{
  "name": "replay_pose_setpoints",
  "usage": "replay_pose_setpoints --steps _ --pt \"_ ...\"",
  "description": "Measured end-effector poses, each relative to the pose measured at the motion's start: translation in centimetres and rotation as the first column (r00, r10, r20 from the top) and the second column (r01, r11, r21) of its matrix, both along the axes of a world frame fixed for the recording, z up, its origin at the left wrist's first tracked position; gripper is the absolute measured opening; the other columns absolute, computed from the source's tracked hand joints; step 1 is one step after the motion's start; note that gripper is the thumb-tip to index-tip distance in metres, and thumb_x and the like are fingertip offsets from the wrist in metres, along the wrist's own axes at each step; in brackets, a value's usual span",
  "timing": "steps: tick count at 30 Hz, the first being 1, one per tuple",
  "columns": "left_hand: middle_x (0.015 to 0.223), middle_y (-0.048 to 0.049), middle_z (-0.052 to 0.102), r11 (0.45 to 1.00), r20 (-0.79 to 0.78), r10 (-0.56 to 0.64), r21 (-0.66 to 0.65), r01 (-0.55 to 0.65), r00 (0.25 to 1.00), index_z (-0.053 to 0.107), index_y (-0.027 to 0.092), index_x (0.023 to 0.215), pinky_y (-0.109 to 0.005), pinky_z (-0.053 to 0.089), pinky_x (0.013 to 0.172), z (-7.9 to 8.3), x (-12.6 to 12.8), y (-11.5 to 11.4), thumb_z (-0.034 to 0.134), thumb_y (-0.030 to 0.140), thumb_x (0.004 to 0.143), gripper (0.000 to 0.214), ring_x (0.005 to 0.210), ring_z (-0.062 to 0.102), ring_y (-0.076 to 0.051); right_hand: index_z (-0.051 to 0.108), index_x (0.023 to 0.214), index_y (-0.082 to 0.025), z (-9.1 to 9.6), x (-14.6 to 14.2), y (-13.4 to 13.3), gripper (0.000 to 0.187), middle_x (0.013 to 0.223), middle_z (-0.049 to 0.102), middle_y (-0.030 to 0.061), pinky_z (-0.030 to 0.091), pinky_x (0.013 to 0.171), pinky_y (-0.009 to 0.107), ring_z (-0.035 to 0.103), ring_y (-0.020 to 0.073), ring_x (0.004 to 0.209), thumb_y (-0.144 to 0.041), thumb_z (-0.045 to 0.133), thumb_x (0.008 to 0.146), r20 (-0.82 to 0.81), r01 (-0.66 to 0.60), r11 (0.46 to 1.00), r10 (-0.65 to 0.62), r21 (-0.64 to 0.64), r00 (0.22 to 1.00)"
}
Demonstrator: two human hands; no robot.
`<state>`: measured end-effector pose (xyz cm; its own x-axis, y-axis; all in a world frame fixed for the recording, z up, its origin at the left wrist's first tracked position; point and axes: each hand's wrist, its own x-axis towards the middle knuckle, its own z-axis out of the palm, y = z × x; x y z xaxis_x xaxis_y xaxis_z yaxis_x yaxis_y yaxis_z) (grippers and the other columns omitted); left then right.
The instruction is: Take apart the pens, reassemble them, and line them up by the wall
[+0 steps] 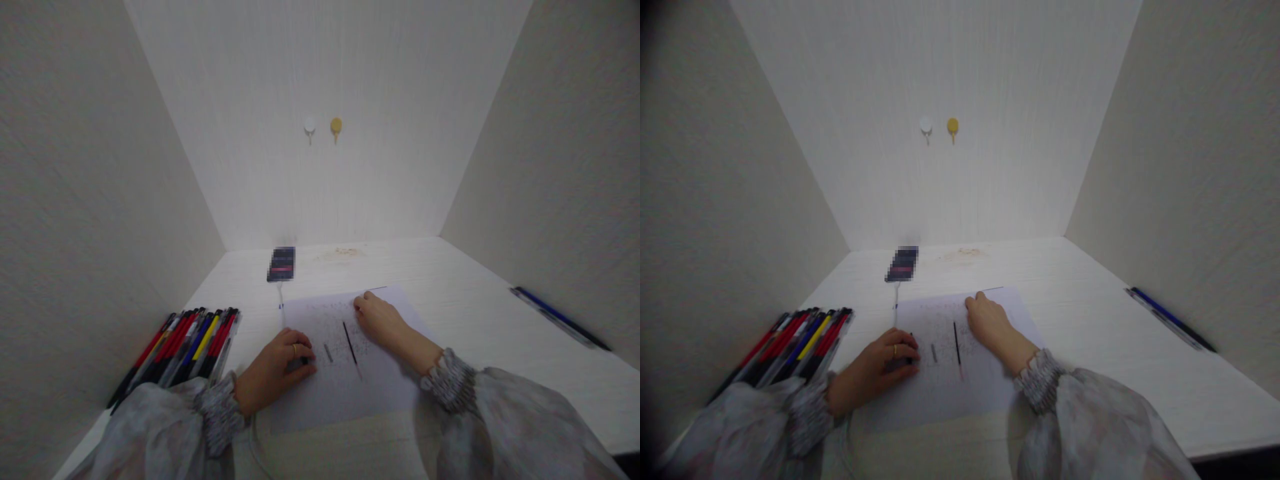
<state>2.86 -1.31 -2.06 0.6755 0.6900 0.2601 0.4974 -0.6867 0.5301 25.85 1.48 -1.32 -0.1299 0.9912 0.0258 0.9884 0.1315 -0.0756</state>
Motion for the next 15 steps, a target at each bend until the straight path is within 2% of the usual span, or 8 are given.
replay_pose_setpoints --steps 8,12,15 --pt "0.085 -0.0044 0.058 1.0 0.009 0.007 -0.006 -0.007 1.0 0.061 0.02 0.083 -0.028 0.042 0.074 0.2 0.1 -0.1 0.05 0.023 0.074 0.014 0.082 0.05 -0.015 0.053 0.084 -0.012 -0.6 1.0 -1.9 0.019 0.082 0.054 0.0087 0.034 0.06 0.025 0.052 0.0157 0.071 -0.015 0.036 0.074 -0.022 0.016 1.0 -0.017 -0.012 1.0" --pt "0.083 -0.0041 0.059 1.0 0.009 0.014 -0.007 -0.014 1.0 0.061 0.019 0.083 -0.028 0.042 0.074 0.4 0.2 -0.1 0.049 0.023 0.075 0.015 0.081 0.051 -0.015 0.054 0.077 -0.013 -0.6 1.3 -2.6 0.017 0.078 0.056 0.0084 0.034 0.061 0.025 0.052 0.0156 0.071 -0.015 0.038 0.072 -0.094 0.006 1.0 -0.007 -0.009 0.996" --pt "0.083 -0.0042 0.059 1.0 0.012 0.016 0.005 -0.016 1.0 0.061 0.019 0.082 -0.028 0.042 0.074 0.6 0.3 -0.1 0.049 0.022 0.075 0.014 0.081 0.051 -0.015 0.055 0.072 -0.014 0.1 1.5 -2.7 0.016 0.074 0.057 0.0071 0.034 0.062 0.024 0.052 0.0153 0.069 -0.017 0.039 0.071 -0.158 0.013 0.999 -0.006 0.044 0.987"
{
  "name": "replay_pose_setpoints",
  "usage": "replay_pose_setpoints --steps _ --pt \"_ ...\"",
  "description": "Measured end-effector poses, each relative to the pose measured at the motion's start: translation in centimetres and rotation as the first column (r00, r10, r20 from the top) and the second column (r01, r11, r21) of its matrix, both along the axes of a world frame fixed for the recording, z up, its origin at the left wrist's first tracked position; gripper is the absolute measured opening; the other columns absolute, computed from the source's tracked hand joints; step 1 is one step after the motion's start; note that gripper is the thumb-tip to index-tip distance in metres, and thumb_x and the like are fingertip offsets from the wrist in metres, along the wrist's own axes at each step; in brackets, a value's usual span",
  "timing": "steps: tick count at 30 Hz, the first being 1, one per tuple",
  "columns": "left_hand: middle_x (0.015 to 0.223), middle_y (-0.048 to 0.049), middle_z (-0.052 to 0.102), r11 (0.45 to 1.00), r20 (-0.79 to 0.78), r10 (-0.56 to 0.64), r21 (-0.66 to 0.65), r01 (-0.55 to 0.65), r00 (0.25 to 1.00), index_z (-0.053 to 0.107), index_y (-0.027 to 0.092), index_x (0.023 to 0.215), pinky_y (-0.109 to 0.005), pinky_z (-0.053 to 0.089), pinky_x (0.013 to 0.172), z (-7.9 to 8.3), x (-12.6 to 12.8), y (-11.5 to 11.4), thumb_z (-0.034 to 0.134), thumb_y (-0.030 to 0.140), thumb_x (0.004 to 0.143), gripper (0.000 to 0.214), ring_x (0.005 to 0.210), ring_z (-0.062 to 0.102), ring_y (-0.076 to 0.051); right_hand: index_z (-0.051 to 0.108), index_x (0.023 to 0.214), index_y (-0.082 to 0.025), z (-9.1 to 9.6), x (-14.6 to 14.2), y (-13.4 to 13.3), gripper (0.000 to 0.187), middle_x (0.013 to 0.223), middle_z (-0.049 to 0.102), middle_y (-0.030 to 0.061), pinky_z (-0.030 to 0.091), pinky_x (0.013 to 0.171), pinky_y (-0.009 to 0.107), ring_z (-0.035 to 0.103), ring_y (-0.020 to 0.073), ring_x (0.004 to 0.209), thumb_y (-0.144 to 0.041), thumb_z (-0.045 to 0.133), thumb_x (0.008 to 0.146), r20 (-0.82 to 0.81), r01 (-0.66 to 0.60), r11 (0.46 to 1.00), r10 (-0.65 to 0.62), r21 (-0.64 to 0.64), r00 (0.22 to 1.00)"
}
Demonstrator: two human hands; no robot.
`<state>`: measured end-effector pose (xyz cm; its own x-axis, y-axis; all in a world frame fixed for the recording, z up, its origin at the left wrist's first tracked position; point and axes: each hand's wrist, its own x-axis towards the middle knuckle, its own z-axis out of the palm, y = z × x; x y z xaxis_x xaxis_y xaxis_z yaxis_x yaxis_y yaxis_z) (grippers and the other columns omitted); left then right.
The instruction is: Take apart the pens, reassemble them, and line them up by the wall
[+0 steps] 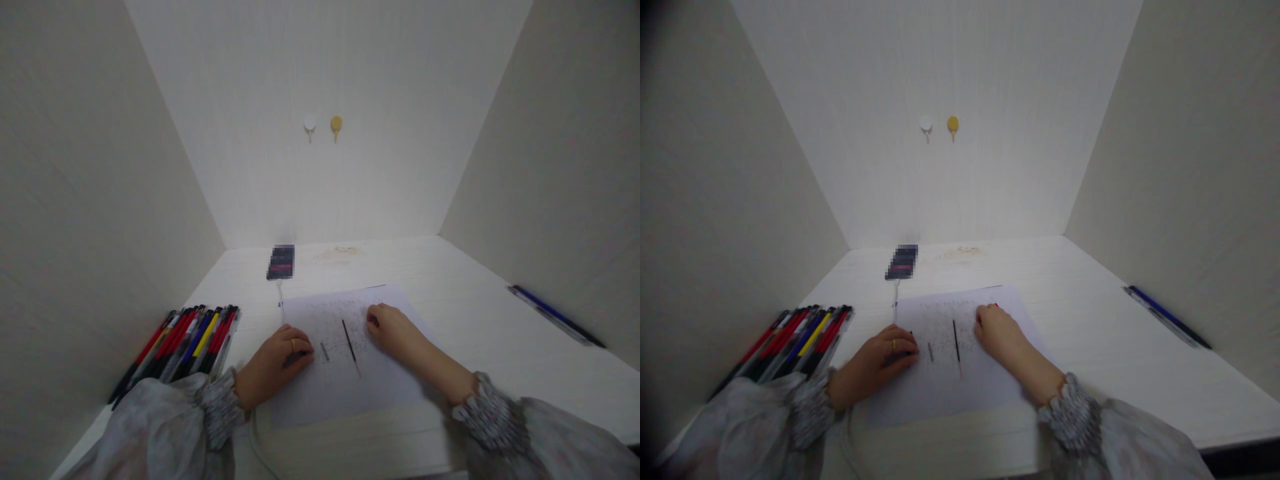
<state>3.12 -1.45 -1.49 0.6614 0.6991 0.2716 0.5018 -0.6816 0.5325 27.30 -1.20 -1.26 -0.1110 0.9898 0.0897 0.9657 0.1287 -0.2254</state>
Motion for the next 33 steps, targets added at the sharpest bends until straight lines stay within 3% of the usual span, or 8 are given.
replay_pose_setpoints --steps 4,7,12,16,19,33 --pt "0.082 -0.004 0.059 0.998 0.075 0.04 0.049 -0.043 0.996 0.061 0.019 0.08 -0.028 0.043 0.074 -0.1 -0.2 0.1 0.048 0.021 0.075 0.014 0.081 0.052 -0.015 0.054 0.069 -0.016 1.8 1.0 -0.5 0.019 0.07 0.058 0.0044 0.035 0.06 0.023 0.052 0.0138 0.065 -0.022 0.037 0.074 -0.116 0.055 0.986 -0.037 0.155 0.993" --pt "0.08 -0.0039 0.058 0.985 0.202 0.158 0.043 -0.17 0.967 0.06 0.019 0.076 -0.027 0.043 0.071 -0.2 -0.4 0.2 0.047 0.024 0.076 0.014 0.076 0.052 -0.014 0.054 0.07 -0.018 2.7 2.7 -1.3 0.021 0.064 0.057 0.0016 0.035 0.055 0.022 0.051 0.0126 0.058 -0.027 0.037 0.075 -0.275 0.175 0.95 -0.102 0.258 0.956" --pt "0.072 -0.0012 0.056 0.917 0.368 0.397 -0.191 -0.349 0.841 0.056 0.017 0.073 -0.024 0.041 0.061 0.2 -0.7 0.6 0.048 0.03 0.074 0.016 0.065 0.051 -0.012 0.054 0.074 -0.017 1.6 7.2 -1.9 0.022 0.059 0.055 0.0007 0.039 0.054 0.022 0.052 0.0128 0.055 -0.035 0.041 0.072 -0.534 0.45 0.823 -0.222 0.347 0.816" --pt "0.065 0.0024 0.053 0.84 0.45 0.534 -0.38 -0.387 0.716 0.056 0.016 0.072 -0.021 0.037 0.053 0.4 -0.6 1.1 0.05 0.033 0.071 0.018 0.055 0.046 -0.01 0.055 0.072 -0.016 0.4 10.2 -1.7 0.024 0.052 0.051 -0.0004 0.038 0.051 0.023 0.049 0.0125 0.05 -0.037 0.042 0.071 -0.596 0.537 0.774 -0.268 0.335 0.757" --pt "0.058 0.0044 0.05 0.81 0.454 0.572 -0.441 -0.385 0.684 0.057 0.016 0.071 -0.02 0.036 0.053 0.3 -0.6 1.4 0.052 0.033 0.069 0.017 0.052 0.043 -0.009 0.055 0.074 -0.017 0.1 11.2 -1.8 0.027 0.052 0.051 -0.0002 0.037 0.049 0.023 0.048 0.0126 0.048 -0.04 0.041 0.071 -0.639 0.588 0.742 -0.287 0.323 0.713" --pt "0.059 0.0047 0.05 0.795 0.43 0.568 -0.507 -0.332 0.702 0.059 0.016 0.073 -0.019 0.034 0.054 -0.5 -0.8 1.5 0.054 0.035 0.069 0.02 0.054 0.043 -0.009 0.056 0.072 -0.015 -0.1 10.7 -1.8 0.024 0.049 0.051 -0.0019 0.037 0.051 0.021 0.049 0.0108 0.048 -0.036 0.044 0.071 -0.588 0.513 0.775 -0.233 0.368 0.774"
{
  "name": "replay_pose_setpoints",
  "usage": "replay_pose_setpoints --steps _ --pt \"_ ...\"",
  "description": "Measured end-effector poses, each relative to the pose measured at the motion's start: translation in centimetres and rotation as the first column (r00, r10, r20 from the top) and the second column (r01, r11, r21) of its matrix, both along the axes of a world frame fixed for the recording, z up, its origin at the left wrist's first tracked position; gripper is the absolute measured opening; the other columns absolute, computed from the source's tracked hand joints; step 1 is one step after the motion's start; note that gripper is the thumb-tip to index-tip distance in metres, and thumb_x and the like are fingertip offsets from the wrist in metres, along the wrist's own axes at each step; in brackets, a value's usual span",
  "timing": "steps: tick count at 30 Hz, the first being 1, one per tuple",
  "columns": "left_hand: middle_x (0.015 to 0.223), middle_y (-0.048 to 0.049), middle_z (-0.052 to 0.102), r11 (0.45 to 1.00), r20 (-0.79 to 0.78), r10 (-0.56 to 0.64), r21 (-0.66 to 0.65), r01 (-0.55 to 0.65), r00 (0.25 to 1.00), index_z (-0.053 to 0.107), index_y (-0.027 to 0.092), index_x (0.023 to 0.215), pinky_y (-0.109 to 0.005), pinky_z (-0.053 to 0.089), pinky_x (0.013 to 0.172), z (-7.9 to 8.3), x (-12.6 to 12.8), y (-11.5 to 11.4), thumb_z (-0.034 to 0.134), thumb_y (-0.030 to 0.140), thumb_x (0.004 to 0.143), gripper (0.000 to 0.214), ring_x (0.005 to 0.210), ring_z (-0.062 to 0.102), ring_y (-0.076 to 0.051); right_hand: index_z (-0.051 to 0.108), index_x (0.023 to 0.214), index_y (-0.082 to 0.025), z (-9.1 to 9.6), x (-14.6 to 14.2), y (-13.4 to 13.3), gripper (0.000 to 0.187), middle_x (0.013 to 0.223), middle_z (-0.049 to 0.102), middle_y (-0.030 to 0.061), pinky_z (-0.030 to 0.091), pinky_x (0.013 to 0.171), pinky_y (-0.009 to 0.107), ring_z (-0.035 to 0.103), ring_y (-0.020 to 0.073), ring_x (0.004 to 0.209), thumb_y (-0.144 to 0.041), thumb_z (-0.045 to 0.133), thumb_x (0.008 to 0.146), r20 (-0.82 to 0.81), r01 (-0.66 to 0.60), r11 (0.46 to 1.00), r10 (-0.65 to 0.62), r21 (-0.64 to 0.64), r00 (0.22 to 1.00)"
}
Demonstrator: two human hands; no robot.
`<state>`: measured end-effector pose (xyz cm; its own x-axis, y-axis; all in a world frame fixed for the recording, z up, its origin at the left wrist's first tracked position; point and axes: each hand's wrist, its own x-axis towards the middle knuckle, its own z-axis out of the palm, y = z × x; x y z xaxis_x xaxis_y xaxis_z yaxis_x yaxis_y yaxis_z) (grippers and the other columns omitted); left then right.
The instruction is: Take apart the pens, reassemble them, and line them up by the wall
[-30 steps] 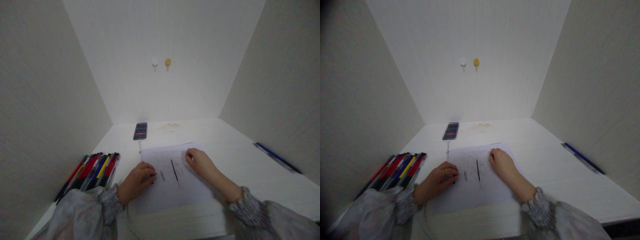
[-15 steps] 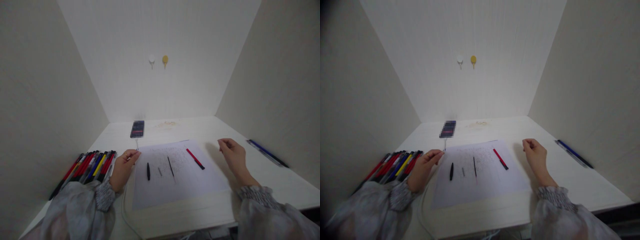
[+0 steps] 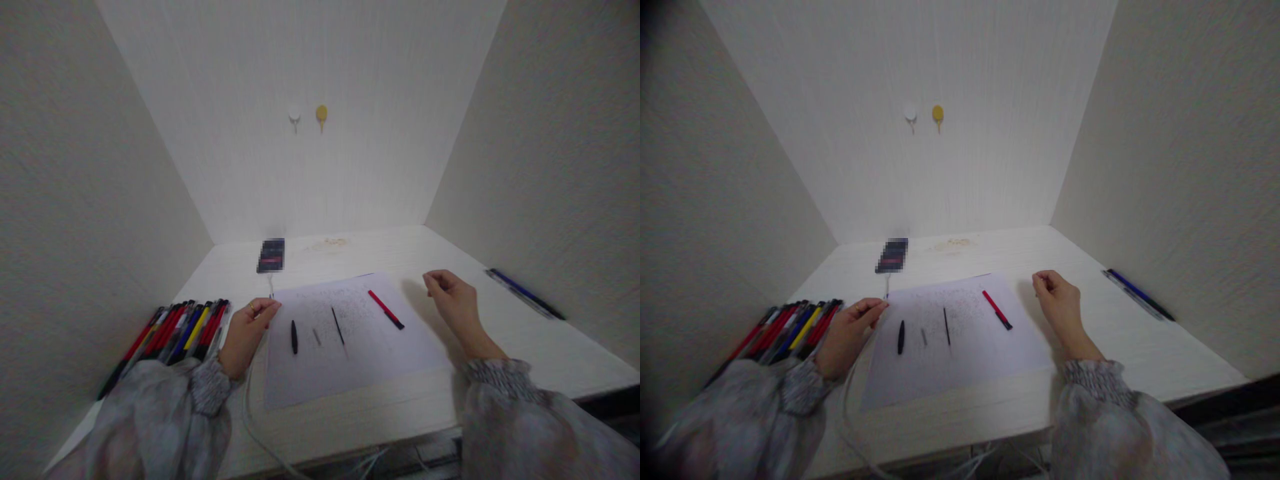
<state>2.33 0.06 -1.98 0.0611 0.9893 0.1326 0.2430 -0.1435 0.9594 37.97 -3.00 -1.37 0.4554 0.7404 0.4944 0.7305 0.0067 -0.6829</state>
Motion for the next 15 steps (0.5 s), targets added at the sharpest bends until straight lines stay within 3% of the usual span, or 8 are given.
replay_pose_setpoints --steps 5,10,13,15 --pt "0.06 0.0045 0.051 1.0 -0.003 -0.009 0.024 0.009 1.0 0.058 0.016 0.073 -0.02 0.035 0.054 0.0 0.1 0.0 0.054 0.033 0.069 0.018 0.055 0.043 -0.009 0.057 0.072 -0.015 -0.3 -0.5 0.0 0.025 0.049 0.052 -0.0017 0.037 0.05 0.022 0.049 0.0108 0.046 -0.036 0.045 0.071 0.069 -0.065 0.997 0.067 -0.038 0.995" --pt "0.064 0.0026 0.055 0.999 -0.058 -0.029 0.029 0.031 0.998 0.059 0.016 0.07 -0.02 0.036 0.055 0.7 0.6 -0.4 0.055 0.031 0.068 0.015 0.057 0.047 -0.01 0.056 0.074 -0.015 0.0 -3.3 0.1 0.024 0.052 0.053 -0.0009 0.037 0.049 0.021 0.049 0.011 0.048 -0.035 0.041 0.073 0.001 -0.191 0.98 0.191 -0.06 0.982" --pt "0.067 0.0014 0.056 0.998 -0.083 -0.029 0.053 0.034 0.996 0.059 0.016 0.069 -0.021 0.037 0.055 1.0 0.8 -0.6 0.056 0.03 0.067 0.014 0.06 0.049 -0.011 0.055 0.071 -0.015 0.7 -6.6 0.2 0.024 0.056 0.054 0.0001 0.036 0.05 0.02 0.049 0.0106 0.052 -0.033 0.039 0.075 0.078 -0.391 0.906 0.407 -0.16 0.91" --pt "0.069 0.0008 0.057 0.996 -0.085 -0.035 0.076 0.042 0.996 0.059 0.017 0.069 -0.021 0.038 0.055 1.0 0.9 -0.7 0.055 0.03 0.067 0.014 0.061 0.051 -0.012 0.056 0.069 -0.017 1.0 -9.1 0.2 0.023 0.059 0.056 0.0006 0.035 0.051 0.021 0.05 0.0108 0.053 -0.031 0.039 0.075 0.174 -0.435 0.855 0.492 -0.282 0.853"
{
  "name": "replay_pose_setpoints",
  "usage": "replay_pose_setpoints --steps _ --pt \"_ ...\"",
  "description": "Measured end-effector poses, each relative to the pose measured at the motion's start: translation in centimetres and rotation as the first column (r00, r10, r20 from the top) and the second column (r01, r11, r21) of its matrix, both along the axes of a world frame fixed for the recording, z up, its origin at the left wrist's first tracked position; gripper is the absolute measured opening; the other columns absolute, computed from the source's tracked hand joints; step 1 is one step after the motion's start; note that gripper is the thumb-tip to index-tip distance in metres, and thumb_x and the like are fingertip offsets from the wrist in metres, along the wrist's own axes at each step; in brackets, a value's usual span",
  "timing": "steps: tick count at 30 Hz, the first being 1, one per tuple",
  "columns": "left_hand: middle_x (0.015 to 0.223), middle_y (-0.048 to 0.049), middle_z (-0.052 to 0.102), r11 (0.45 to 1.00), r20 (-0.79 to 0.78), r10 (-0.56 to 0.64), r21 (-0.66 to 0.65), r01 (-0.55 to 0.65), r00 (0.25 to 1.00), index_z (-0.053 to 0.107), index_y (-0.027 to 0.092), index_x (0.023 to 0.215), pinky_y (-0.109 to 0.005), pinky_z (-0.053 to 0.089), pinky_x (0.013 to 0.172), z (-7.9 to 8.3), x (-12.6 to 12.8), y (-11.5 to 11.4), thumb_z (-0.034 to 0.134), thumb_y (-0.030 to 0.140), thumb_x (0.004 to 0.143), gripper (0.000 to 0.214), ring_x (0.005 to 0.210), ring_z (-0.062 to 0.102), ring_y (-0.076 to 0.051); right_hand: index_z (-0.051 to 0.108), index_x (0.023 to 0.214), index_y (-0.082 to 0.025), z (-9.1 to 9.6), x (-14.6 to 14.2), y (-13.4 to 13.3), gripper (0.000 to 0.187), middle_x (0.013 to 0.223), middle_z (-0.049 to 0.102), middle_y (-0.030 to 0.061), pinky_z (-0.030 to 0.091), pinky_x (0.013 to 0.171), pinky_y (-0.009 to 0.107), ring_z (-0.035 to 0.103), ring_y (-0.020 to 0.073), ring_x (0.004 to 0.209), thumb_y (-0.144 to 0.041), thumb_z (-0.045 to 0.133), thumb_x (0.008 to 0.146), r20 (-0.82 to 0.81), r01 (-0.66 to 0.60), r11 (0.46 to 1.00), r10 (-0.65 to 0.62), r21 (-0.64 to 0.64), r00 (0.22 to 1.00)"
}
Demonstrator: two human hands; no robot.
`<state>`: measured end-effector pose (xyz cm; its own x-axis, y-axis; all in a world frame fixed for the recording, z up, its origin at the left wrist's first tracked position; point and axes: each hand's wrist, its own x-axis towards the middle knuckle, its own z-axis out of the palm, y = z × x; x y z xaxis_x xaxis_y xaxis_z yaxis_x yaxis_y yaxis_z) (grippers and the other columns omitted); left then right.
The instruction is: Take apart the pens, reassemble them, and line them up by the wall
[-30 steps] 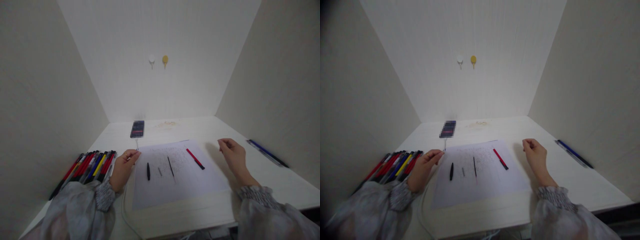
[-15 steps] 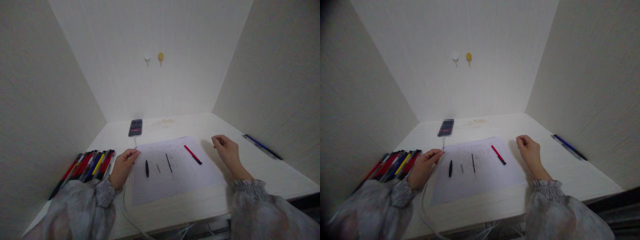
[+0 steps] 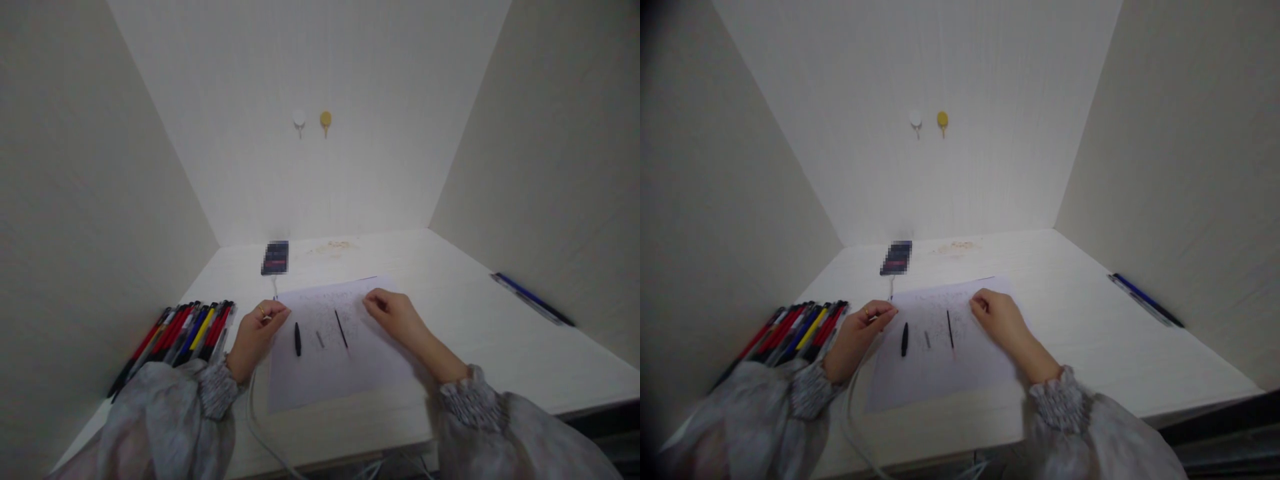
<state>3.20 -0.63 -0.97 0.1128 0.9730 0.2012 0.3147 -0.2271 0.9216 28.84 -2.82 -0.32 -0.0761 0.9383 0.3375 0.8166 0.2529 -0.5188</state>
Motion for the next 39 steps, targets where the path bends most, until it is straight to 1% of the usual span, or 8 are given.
replay_pose_setpoints --steps 4,7,14,18,23,28,32,39 --pt "0.073 -0.0004 0.056 1.0 -0.017 -0.024 0.012 0.024 1.0 0.058 0.017 0.069 -0.022 0.039 0.056 -0.2 -0.1 0.1 0.054 0.029 0.068 0.013 0.066 0.052 -0.013 0.058 0.068 -0.018 0.3 -3.9 -0.1 0.022 0.066 0.061 0.0045 0.036 0.054 0.025 0.054 0.0154 0.06 -0.034 0.044 0.071 0.291 0.008 0.99 0.034 -0.141 0.956" --pt "0.074 -0.0009 0.056 0.999 -0.031 -0.033 0.03 0.034 0.999 0.057 0.017 0.071 -0.023 0.04 0.059 -0.5 -0.3 0.2 0.052 0.029 0.07 0.013 0.07 0.052 -0.014 0.06 0.076 -0.015 0.1 -5.5 -0.2 0.025 0.072 0.062 0.0093 0.038 0.054 0.028 0.057 0.0208 0.065 -0.034 0.046 0.069 0.444 0.054 0.976 0.046 -0.211 0.895" --pt "0.075 -0.0009 0.054 0.994 -0.07 -0.059 0.084 0.065 0.996 0.056 0.017 0.072 -0.023 0.039 0.062 -0.8 -0.5 0.3 0.051 0.028 0.072 0.012 0.071 0.051 -0.014 0.061 0.081 -0.011 0.2 -6.6 0.0 0.023 0.077 0.062 0.0166 0.041 0.058 0.033 0.059 0.025 0.073 -0.016 0.044 0.067 0.563 0.104 0.956 0.072 -0.275 0.823" --pt "0.076 -0.0007 0.054 0.992 -0.076 -0.062 0.1 0.07 0.995 0.055 0.017 0.073 -0.023 0.039 0.062 -0.9 -0.5 0.3 0.05 0.028 0.073 0.012 0.072 0.05 -0.013 0.061 0.075 -0.01 0.5 -6.9 0.1 0.021 0.075 0.062 0.0168 0.042 0.057 0.035 0.059 0.0268 0.073 -0.009 0.044 0.064 0.57 0.103 0.96 0.067 -0.26 0.819" --pt "0.075 -0.0008 0.054 0.99 -0.056 -0.077 0.118 0.083 0.995 0.055 0.017 0.073 -0.023 0.04 0.061 -1.3 -0.5 0.4 0.051 0.029 0.072 0.013 0.07 0.05 -0.013 0.057 0.083 -0.01 1.3 -7.3 -0.4 0.022 0.074 0.062 0.0149 0.041 0.056 0.033 0.059 0.0244 0.07 -0.013 0.043 0.067 0.534 0.105 0.973 0.02 -0.203 0.846" --pt "0.071 -0.0004 0.053 0.985 -0.047 -0.11 0.126 0.115 0.993 0.055 0.017 0.071 -0.022 0.038 0.057 -1.1 -0.4 0.3 0.051 0.029 0.072 0.013 0.065 0.048 -0.012 0.058 0.074 -0.014 1.2 -7.9 -0.4 0.015 0.072 0.062 0.0073 0.04 0.055 0.025 0.057 0.017 0.067 -0.018 0.049 0.063 0.229 -0.035 0.965 0.097 -0.26 0.968" --pt "0.067 0.0001 0.052 0.984 -0.032 -0.121 0.127 0.124 0.992 0.055 0.017 0.071 -0.022 0.037 0.055 -0.7 -0.4 0.0 0.051 0.028 0.072 0.012 0.061 0.046 -0.011 0.06 0.068 -0.014 0.8 -8.3 0.2 0.011 0.065 0.063 0.0056 0.039 0.05 0.021 0.056 0.013 0.057 -0.021 0.054 0.062 0.068 -0.11 0.91 0.149 -0.399 0.987" --pt "0.067 -0.0002 0.051 0.981 -0.003 -0.136 0.136 0.135 0.991 0.056 0.018 0.07 -0.022 0.037 0.055 -0.6 -0.3 -0.1 0.053 0.027 0.071 0.01 0.06 0.045 -0.012 0.063 0.063 -0.011 0.3 -8.8 0.3 0.011 0.052 0.061 0.0076 0.042 0.051 0.023 0.057 0.0145 0.05 -0.014 0.052 0.063 0.163 -0.034 0.885 0.123 -0.464 0.979"
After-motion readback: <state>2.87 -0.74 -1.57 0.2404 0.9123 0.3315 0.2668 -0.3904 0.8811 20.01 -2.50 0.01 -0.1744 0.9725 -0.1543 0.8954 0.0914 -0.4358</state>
